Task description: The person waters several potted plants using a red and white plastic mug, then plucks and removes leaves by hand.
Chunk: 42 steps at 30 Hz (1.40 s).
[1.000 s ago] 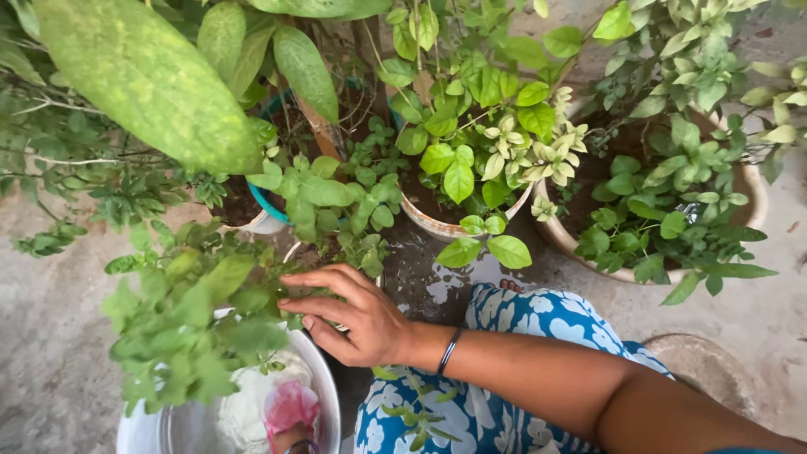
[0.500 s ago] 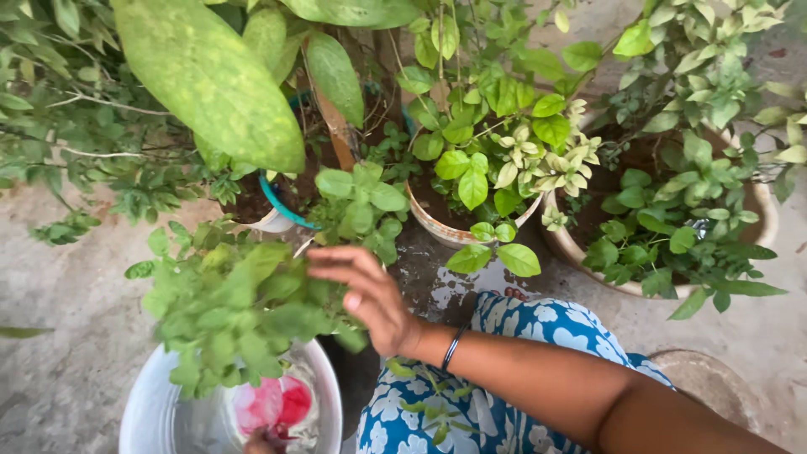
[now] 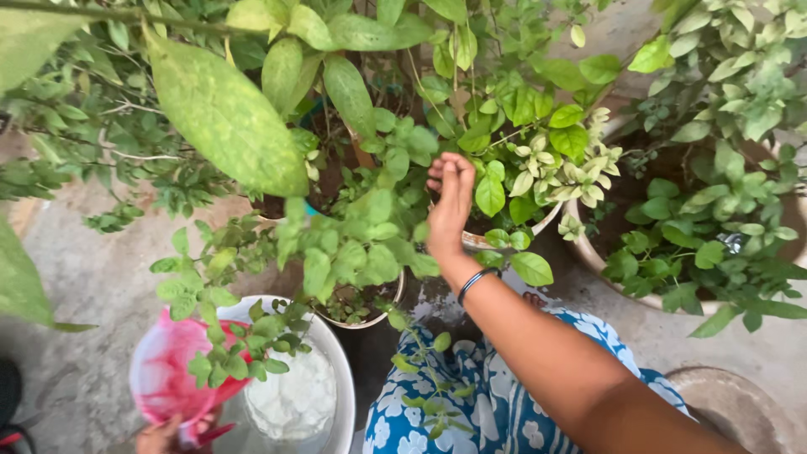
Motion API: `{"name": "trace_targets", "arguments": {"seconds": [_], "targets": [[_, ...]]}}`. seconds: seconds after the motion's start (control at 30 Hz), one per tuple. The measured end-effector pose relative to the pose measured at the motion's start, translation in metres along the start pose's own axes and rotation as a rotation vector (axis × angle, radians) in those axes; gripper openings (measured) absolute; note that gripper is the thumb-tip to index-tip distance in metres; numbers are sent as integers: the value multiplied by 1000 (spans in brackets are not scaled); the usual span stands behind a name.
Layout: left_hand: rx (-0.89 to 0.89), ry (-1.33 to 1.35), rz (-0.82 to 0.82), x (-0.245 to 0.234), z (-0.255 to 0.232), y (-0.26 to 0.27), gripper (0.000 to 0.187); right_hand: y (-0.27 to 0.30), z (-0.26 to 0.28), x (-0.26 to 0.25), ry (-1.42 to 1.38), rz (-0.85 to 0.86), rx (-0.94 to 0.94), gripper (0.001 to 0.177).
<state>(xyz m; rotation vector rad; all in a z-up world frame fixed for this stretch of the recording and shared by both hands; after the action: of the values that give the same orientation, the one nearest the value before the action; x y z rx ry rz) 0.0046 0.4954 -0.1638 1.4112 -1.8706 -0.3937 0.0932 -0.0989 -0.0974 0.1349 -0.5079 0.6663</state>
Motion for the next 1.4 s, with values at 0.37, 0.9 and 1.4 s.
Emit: {"name": "trace_targets", "arguments": {"seconds": [0.37,0.9,1.4], "targets": [[282,-139,-613,-59,-80,30,51,67,-34,38,524,571,-369,42],[717,320,-528,360,-87,119,25,242,12,50,432,1404,-250,44],[707,235,-458,455,-92,-56,11,15,-111,-9,375,353,824,47]]}}
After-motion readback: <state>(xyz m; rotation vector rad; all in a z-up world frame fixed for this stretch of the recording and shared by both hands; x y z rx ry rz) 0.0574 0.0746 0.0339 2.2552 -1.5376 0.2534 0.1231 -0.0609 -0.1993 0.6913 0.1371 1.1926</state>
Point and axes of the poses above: each hand's wrist, its own y-axis away from the middle knuckle, its own x-axis out of the palm, z = x × y, the point moved 5 cm from there along -y, towards the middle knuckle, and after that the axes turned 4 degrees about -z, right-handed, at the moved point
